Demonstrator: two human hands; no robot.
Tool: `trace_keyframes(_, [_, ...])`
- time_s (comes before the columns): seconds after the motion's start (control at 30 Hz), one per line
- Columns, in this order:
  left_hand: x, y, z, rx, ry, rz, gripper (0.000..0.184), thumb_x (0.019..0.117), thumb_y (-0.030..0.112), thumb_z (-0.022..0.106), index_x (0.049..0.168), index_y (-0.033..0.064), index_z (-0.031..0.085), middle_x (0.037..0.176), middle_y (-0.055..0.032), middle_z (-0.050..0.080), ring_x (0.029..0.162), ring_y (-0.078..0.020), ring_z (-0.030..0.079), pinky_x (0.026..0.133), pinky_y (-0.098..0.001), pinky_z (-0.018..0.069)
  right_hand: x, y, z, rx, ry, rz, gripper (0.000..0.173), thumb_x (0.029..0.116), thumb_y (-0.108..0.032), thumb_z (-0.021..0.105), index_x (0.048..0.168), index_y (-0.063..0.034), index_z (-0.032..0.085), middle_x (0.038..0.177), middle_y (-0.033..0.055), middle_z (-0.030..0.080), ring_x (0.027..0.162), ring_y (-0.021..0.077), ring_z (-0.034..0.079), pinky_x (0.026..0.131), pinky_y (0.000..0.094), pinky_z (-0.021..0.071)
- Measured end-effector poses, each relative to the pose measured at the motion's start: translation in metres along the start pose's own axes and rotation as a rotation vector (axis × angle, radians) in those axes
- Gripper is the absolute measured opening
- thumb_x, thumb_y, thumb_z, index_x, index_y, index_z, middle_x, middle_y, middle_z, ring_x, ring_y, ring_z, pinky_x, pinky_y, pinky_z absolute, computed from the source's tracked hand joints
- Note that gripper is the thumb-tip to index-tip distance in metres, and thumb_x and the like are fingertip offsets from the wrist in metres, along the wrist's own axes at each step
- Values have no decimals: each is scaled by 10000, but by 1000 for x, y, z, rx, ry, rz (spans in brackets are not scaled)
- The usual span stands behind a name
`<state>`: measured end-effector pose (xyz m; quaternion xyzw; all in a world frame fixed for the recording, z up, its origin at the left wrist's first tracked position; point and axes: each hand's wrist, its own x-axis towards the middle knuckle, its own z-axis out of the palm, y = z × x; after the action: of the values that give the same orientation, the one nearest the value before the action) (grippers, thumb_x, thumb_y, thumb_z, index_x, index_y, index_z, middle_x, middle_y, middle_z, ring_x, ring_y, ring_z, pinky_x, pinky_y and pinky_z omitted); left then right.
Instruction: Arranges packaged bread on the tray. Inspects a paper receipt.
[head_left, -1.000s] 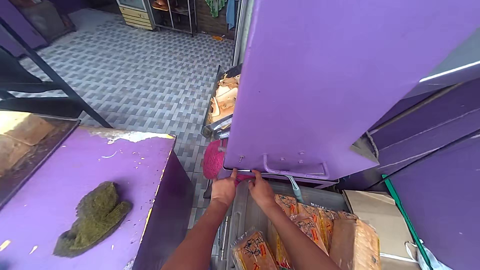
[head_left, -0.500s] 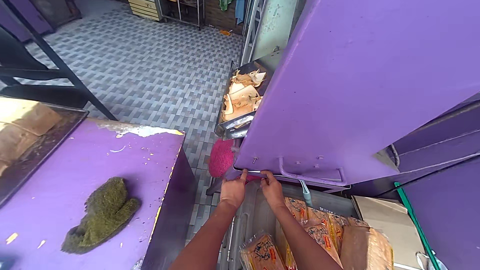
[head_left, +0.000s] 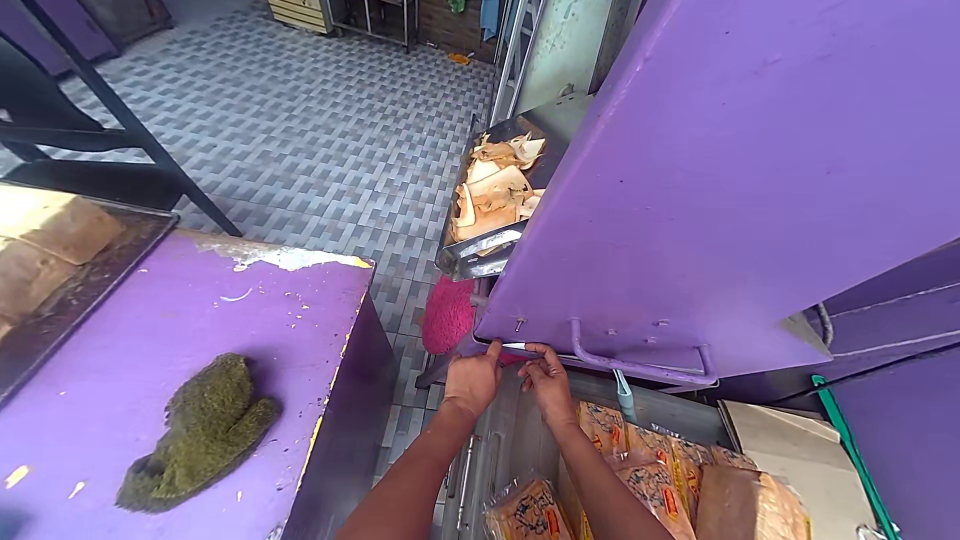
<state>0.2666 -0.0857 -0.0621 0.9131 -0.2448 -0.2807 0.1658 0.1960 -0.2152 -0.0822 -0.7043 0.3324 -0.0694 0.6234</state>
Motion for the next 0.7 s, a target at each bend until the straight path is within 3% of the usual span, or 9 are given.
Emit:
trace_keyframes(0.13, [4, -5, 6, -32, 74, 15, 405, 1117, 253, 349, 1476, 150, 506, 1094, -175, 732, 1076, -356, 696, 991, -526, 481, 0, 0, 8, 26, 18, -43, 191, 1035, 25, 507, 1218, 17, 563, 733, 76, 623, 540, 108, 566, 528, 229, 487])
trace_keyframes(0.27, [7, -3, 7, -55, 98, 9, 379, 1116, 257, 365, 1425, 135, 549, 1047, -183, 736, 1039, -373, 706, 953, -536, 498, 0, 0, 16, -132, 61, -121, 112, 1019, -38, 596, 1117, 16, 590, 710, 63, 640, 529, 99, 577, 514, 236, 488])
trace_keyframes(0.4, [9, -6, 15, -92, 206, 42, 343, 1105, 268, 416, 1329, 108, 621, 957, -191, 741, 957, -394, 723, 870, -553, 529, 4, 13, 21, -393, 146, -315, 83, 995, -67, 631, 1020, 9, 652, 723, 83, 671, 606, 179, 648, 594, 362, 549])
trace_keyframes(0.5, [7, -8, 21, -122, 271, 81, 344, 1093, 249, 446, 1349, 120, 636, 982, -180, 749, 941, -392, 727, 860, -552, 533, 1, 15, 18, -511, 182, -442, 99, 991, -60, 619, 1001, 29, 661, 730, 117, 674, 672, 261, 676, 669, 459, 556])
trace_keyframes(0.6, [0, -10, 26, -152, 399, 179, 345, 1073, 241, 509, 1371, 139, 649, 1067, -167, 751, 929, -377, 732, 838, -553, 541, -9, 8, 12, -523, 189, -515, 105, 995, -54, 591, 1009, 40, 637, 692, 104, 642, 627, 240, 653, 626, 433, 550])
trace_keyframes(0.7, [-7, -14, 31, -203, 727, 351, 212, 964, 234, 682, 1121, 138, 786, 896, -156, 695, 811, -334, 701, 723, -511, 567, -31, -10, 4, -403, 133, -478, 100, 1004, -74, 564, 983, 11, 614, 647, 23, 597, 562, 114, 589, 572, 296, 514])
